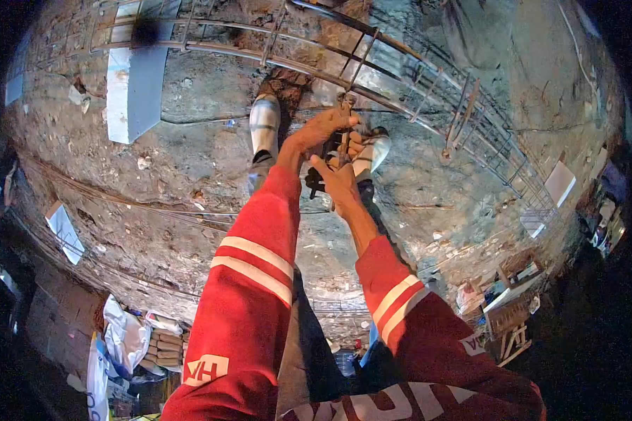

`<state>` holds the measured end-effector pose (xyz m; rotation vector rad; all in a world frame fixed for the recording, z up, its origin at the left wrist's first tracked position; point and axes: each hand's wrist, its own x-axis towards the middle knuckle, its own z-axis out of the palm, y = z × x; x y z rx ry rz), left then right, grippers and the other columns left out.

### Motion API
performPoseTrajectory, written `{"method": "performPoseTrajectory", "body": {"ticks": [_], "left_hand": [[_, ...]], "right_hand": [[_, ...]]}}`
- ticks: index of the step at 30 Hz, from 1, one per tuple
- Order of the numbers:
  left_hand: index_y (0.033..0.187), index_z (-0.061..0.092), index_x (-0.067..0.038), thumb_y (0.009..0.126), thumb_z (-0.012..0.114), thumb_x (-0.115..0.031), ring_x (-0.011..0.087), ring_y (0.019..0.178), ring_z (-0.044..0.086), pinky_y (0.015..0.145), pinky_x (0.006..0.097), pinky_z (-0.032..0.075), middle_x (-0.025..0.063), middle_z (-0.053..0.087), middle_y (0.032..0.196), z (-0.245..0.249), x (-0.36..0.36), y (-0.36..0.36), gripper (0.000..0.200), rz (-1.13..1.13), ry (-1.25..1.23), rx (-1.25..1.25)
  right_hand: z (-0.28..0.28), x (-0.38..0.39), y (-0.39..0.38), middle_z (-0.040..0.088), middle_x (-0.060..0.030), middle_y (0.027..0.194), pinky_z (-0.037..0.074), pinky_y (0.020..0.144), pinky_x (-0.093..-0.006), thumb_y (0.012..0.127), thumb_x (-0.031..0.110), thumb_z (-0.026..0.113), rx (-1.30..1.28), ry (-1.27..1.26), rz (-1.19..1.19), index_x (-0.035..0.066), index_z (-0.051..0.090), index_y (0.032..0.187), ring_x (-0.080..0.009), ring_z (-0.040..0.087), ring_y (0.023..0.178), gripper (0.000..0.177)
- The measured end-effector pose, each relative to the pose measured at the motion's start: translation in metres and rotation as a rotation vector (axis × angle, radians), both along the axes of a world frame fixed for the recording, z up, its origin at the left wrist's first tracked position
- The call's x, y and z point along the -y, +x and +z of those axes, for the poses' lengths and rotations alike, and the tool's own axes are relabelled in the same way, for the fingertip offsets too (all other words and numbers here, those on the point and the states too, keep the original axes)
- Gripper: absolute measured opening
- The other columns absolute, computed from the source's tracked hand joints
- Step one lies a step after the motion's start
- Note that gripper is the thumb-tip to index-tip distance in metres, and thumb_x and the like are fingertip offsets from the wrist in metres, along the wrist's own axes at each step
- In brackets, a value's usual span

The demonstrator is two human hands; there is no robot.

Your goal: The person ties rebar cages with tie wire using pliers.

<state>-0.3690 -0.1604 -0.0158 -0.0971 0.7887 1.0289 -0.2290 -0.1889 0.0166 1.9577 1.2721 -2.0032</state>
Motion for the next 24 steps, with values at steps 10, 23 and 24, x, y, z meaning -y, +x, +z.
{"method": "performPoseTrajectory", "body": {"ticks": [10, 23, 24], "left_hand": [[0.073, 0.043, -0.015, 0.088, 0.067, -0.031, 0.0073, 0.046, 0.038, 0.04, 0.0236, 0.029, -0.0056, 0.04, 0.058, 0.012, -0.008, 0.008, 0.032, -0.015, -0.105, -0.045], [0.094, 0.062, 0.0, 0.081, 0.068, -0.031, 0.044, 0.086, 0.061, 0.072, 0.0505, 0.048, 0.0253, 0.063, 0.09, 0.055, -0.041, 0.064, 0.034, -0.05, -0.712, -1.253], [0.095, 0.061, 0.0, 0.082, 0.068, -0.031, 0.0443, 0.086, 0.061, 0.072, 0.051, 0.048, 0.0257, 0.062, 0.091, 0.055, -0.043, 0.068, 0.034, -0.042, -0.736, -1.236]], "right_hand": [[-0.005, 0.018, -0.014, 0.049, 0.0016, 0.086, 0.041, 0.07, -0.0282, 0.084, 0.026, 0.064, -0.131, -0.083, -0.392, 0.008, 0.048, 0.102, -0.0132, 0.048, 0.076, 0.03], [0.014, -0.021, 0.044, 0.059, -0.0006, 0.07, 0.049, 0.051, -0.0339, 0.086, 0.06, 0.047, -0.432, -0.737, -0.505, 0.012, 0.061, 0.089, -0.0179, 0.058, 0.058, 0.05], [0.016, -0.021, 0.043, 0.059, -0.0006, 0.07, 0.049, 0.051, -0.034, 0.086, 0.06, 0.048, -0.404, -0.719, -0.506, 0.012, 0.061, 0.088, -0.018, 0.058, 0.058, 0.049]]}}
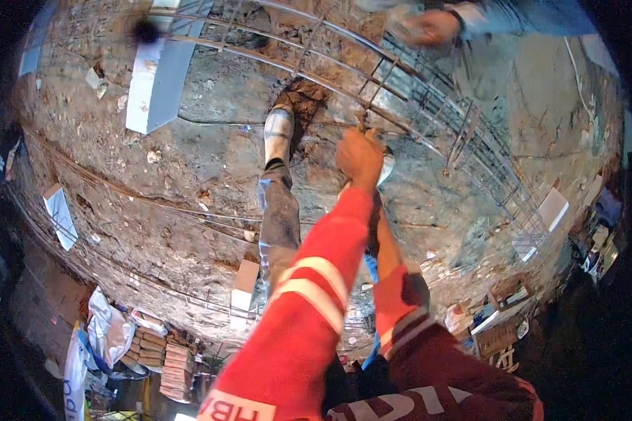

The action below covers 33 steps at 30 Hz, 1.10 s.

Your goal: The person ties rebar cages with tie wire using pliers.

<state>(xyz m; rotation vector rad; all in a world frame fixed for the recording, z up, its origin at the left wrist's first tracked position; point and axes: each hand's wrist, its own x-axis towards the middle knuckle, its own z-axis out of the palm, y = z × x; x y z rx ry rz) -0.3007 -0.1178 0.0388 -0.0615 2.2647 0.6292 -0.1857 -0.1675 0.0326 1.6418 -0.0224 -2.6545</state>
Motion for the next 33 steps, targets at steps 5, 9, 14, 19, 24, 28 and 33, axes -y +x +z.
{"method": "performPoseTrajectory", "body": {"ticks": [5, 9, 14, 19, 24, 28, 33], "left_hand": [[0.099, 0.056, 0.003, 0.076, 0.072, -0.03, 0.0406, 0.088, 0.061, 0.074, 0.0504, 0.048, 0.0233, 0.062, 0.094, 0.027, -0.018, 0.005, 0.043, 0.073, -0.11, 0.014], [0.107, 0.059, 0.003, 0.074, 0.07, -0.037, 0.0363, 0.101, 0.061, 0.086, 0.044, 0.048, 0.0212, 0.061, 0.114, -0.022, 0.008, -0.02, 0.053, -0.159, -0.117, 0.341], [0.098, 0.067, -0.002, 0.08, 0.065, -0.036, 0.0317, 0.093, 0.064, 0.08, 0.0388, 0.049, 0.022, 0.065, 0.1, -0.025, 0.081, -0.008, 0.039, -0.151, 0.408, 0.602], [0.107, 0.065, -0.002, 0.087, 0.062, -0.032, 0.0156, 0.078, 0.062, 0.071, 0.0309, 0.049, 0.0079, 0.068, 0.086, 0.045, 0.136, -0.03, 0.037, 0.047, 0.546, 0.429], [0.101, 0.067, 0.001, 0.082, 0.067, -0.026, 0.0147, 0.082, 0.062, 0.075, 0.0304, 0.049, 0.0077, 0.068, 0.086, 0.11, 0.163, -0.137, 0.033, 0.046, 0.659, 0.241], [0.072, 0.06, 0.001, 0.075, 0.072, -0.02, 0.0123, 0.061, 0.049, 0.059, 0.0317, 0.042, 0.0042, 0.057, 0.066, 0.162, 0.154, -0.253, 0.024, 0.135, 0.562, 0.058], [0.079, 0.063, 0.0, 0.079, 0.069, -0.012, 0.0147, 0.06, 0.058, 0.056, 0.0319, 0.044, 0.0082, 0.062, 0.064, 0.137, 0.147, -0.344, 0.013, 0.158, 0.44, -0.517]], "right_hand": [[-0.001, 0.002, 0.006, 0.059, -0.0011, 0.071, 0.05, 0.051, -0.0346, 0.087, 0.057, 0.05, 0.181, 0.049, 0.031, 0.013, 0.06, 0.087, -0.0187, 0.059, 0.059, 0.046], [0.002, 0.002, 0.011, 0.06, -0.0014, 0.071, 0.05, 0.052, -0.035, 0.087, 0.055, 0.051, 0.338, 0.068, 0.04, 0.013, 0.059, 0.086, -0.0192, 0.06, 0.059, 0.043], [-0.079, 0.024, 0.106, 0.057, -0.0011, 0.075, 0.05, 0.061, -0.0355, 0.09, 0.022, 0.054, 0.088, 0.275, 0.726, 0.006, 0.06, 0.099, -0.0193, 0.058, 0.068, 0.019], [0.057, 0.016, 0.003, 0.062, -0.0053, 0.081, 0.047, 0.063, -0.0352, 0.085, 0.012, 0.056, 0.029, 0.746, 0.888, 0.001, 0.061, 0.103, -0.0195, 0.057, 0.07, 0.022], [0.095, -0.001, -0.12, 0.065, -0.0193, 0.092, 0.048, 0.079, -0.0369, 0.082, 0.009, 0.056, 0.002, 1.043, 1.14, -0.002, 0.061, 0.107, -0.0291, 0.063, 0.087, 0.027], [0.146, -0.014, -0.258, 0.064, -0.0199, 0.1, 0.046, 0.085, -0.0405, 0.081, 0.007, 0.057, -0.171, 1.602, 0.993, 0.0, 0.061, 0.108, -0.0366, 0.061, 0.096, 0.028], [0.145, -0.006, -0.304, 0.064, -0.0198, 0.098, 0.047, 0.083, -0.0397, 0.082, 0.008, 0.058, -0.019, 1.525, 0.815, 0.002, 0.061, 0.105, -0.0368, 0.061, 0.094, 0.024]]}}
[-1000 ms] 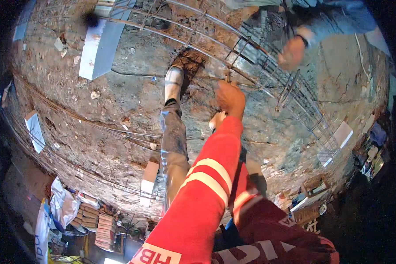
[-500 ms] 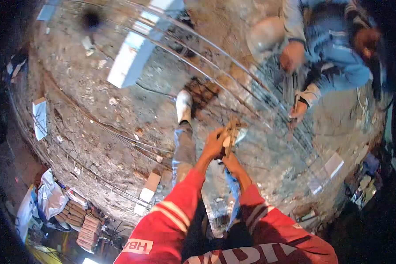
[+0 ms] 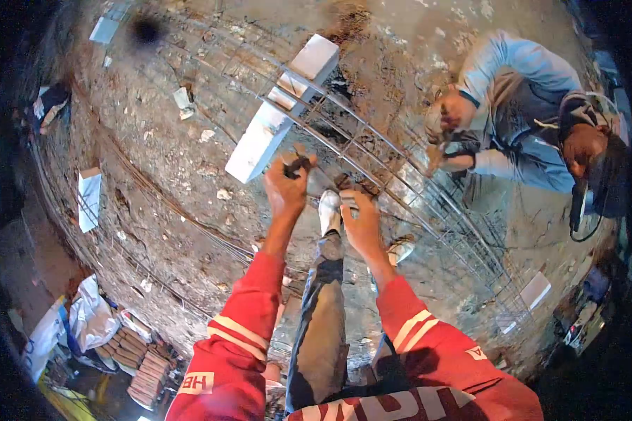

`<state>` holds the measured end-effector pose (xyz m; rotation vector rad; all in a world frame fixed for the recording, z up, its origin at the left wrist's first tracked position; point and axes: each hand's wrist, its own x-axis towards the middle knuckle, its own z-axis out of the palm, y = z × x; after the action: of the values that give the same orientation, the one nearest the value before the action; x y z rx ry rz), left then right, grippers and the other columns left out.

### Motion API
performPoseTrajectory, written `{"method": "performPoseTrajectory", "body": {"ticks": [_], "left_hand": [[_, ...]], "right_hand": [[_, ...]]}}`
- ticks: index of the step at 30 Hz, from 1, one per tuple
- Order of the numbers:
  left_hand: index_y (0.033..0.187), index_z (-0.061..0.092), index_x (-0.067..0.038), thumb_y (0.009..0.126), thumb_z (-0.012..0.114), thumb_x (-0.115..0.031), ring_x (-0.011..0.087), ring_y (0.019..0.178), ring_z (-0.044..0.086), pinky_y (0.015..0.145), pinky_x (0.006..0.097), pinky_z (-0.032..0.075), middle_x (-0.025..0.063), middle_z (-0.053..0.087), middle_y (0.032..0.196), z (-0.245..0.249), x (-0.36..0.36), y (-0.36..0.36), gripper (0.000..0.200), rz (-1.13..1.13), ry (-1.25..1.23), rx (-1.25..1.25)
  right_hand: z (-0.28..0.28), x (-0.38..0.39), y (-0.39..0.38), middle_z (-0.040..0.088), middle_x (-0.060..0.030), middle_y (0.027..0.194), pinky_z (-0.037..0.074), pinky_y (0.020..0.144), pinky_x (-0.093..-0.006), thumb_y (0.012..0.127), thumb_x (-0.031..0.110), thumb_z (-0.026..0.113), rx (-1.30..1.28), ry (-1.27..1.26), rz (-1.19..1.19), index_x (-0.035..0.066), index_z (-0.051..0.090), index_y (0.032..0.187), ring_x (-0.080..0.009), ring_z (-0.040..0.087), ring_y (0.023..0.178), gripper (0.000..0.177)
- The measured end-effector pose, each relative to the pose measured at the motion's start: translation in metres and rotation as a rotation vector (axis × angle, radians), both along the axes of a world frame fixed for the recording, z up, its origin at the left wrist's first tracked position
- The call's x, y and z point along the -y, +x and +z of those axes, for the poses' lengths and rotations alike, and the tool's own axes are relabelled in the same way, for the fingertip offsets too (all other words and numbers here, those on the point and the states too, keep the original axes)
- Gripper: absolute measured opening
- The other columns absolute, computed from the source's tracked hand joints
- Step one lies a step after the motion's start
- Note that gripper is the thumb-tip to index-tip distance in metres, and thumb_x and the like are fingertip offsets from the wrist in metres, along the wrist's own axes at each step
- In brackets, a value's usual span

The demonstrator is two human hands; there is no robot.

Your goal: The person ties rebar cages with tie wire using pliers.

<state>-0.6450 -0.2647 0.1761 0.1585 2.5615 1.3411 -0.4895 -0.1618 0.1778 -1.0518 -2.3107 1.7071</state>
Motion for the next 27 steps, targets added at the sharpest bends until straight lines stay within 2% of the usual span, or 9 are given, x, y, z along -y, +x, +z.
{"method": "performPoseTrajectory", "body": {"ticks": [2, 5, 9, 12, 13, 16, 17, 22, 27], "left_hand": [[0.082, 0.063, -0.001, 0.08, 0.066, -0.007, 0.0142, 0.062, 0.057, 0.057, 0.0302, 0.045, 0.0085, 0.062, 0.066, 0.012, -0.017, -0.024, 0.007, 0.056, 0.38, -0.008], [0.08, 0.056, -0.003, 0.077, 0.056, 0.005, 0.0086, 0.065, 0.051, 0.062, 0.0233, 0.044, -0.0007, 0.056, 0.072, 0.01, -0.035, -0.045, 0.008, 0.015, 0.168, -0.011], [0.08, 0.057, -0.003, 0.076, 0.051, 0.007, 0.0071, 0.074, 0.049, 0.07, 0.0211, 0.041, -0.0024, 0.054, 0.074, -0.059, -0.039, -0.054, 0.012, -0.168, 0.244, -0.016], [0.095, 0.066, -0.001, 0.079, 0.051, 0.004, 0.0176, 0.076, 0.063, 0.077, 0.0289, 0.049, 0.0088, 0.067, 0.082, -0.086, -0.03, -0.053, 0.023, -0.381, 0.055, -0.013], [0.099, 0.066, -0.001, 0.081, 0.053, 0.0, 0.0193, 0.079, 0.065, 0.078, 0.0313, 0.051, 0.0102, 0.069, 0.085, -0.114, -0.012, -0.059, 0.022, -0.48, 0.1, 0.012], [0.1, 0.066, -0.002, 0.087, 0.059, -0.035, 0.0337, 0.081, 0.066, 0.071, 0.041, 0.051, 0.0182, 0.068, 0.09, -0.127, -0.001, -0.06, 0.036, -0.494, -0.508, -0.122], [0.098, 0.067, -0.001, 0.089, 0.056, -0.043, 0.0391, 0.089, 0.062, 0.079, 0.0447, 0.048, 0.022, 0.066, 0.095, -0.117, -0.009, -0.051, 0.044, -0.418, -0.569, -0.133], [0.11, 0.062, -0.001, 0.086, 0.063, -0.038, 0.0321, 0.084, 0.065, 0.076, 0.0401, 0.048, 0.0183, 0.068, 0.093, -0.111, 0.03, -0.031, 0.045, -0.629, -0.572, -0.085], [0.11, 0.059, 0.002, 0.089, 0.062, -0.02, 0.0179, 0.075, 0.064, 0.066, 0.0296, 0.05, 0.011, 0.066, 0.089, -0.056, 0.079, 0.07, 0.03, -0.907, -0.479, -0.127]], "right_hand": [[0.005, 0.004, 0.019, 0.064, -0.0191, 0.095, 0.048, 0.081, -0.0396, 0.082, 0.011, 0.059, 0.119, 0.04, 0.047, 0.003, 0.062, 0.103, -0.0367, 0.062, 0.091, 0.023], [-0.001, 0.009, 0.071, 0.065, -0.0186, 0.09, 0.05, 0.074, -0.0401, 0.083, 0.013, 0.057, 0.203, -0.034, -0.077, 0.004, 0.062, 0.098, -0.0357, 0.064, 0.084, 0.018], [0.002, 0.005, 0.149, 0.066, -0.018, 0.086, 0.051, 0.072, -0.0398, 0.083, 0.015, 0.058, 0.453, -0.009, -0.18, 0.004, 0.063, 0.096, -0.0342, 0.065, 0.082, 0.018], [0.002, 0.002, 0.201, 0.067, -0.0191, 0.092, 0.051, 0.076, -0.039, 0.083, 0.017, 0.06, 0.633, -0.103, -0.25, 0.005, 0.064, 0.097, -0.0355, 0.065, 0.088, 0.019], [0.013, 0.001, 0.208, 0.067, -0.0197, 0.094, 0.051, 0.077, -0.0388, 0.082, 0.014, 0.06, 0.595, -0.032, -0.285, 0.004, 0.064, 0.096, -0.0363, 0.064, 0.09, 0.018], [0.013, 0.012, 0.246, 0.067, -0.0185, 0.094, 0.051, 0.077, -0.0382, 0.081, 0.012, 0.061, 0.547, -0.09, -0.465, 0.003, 0.065, 0.096, -0.0335, 0.066, 0.089, 0.018], [0.011, 0.02, 0.26, 0.067, -0.0185, 0.094, 0.051, 0.077, -0.0382, 0.081, 0.012, 0.061, 0.557, -0.099, -0.514, 0.003, 0.065, 0.096, -0.0335, 0.066, 0.089, 0.018], [-0.028, 0.087, 0.316, 0.068, -0.016, 0.087, 0.051, 0.075, -0.0363, 0.08, 0.011, 0.062, 0.484, -0.352, -0.811, 0.003, 0.066, 0.094, -0.0274, 0.067, 0.081, 0.017], [-0.086, 0.144, 0.391, 0.067, -0.0162, 0.08, 0.05, 0.063, -0.0335, 0.078, 0.013, 0.066, 0.576, -0.1, -0.999, 0.006, 0.068, 0.084, -0.0252, 0.067, 0.072, 0.01]]}}
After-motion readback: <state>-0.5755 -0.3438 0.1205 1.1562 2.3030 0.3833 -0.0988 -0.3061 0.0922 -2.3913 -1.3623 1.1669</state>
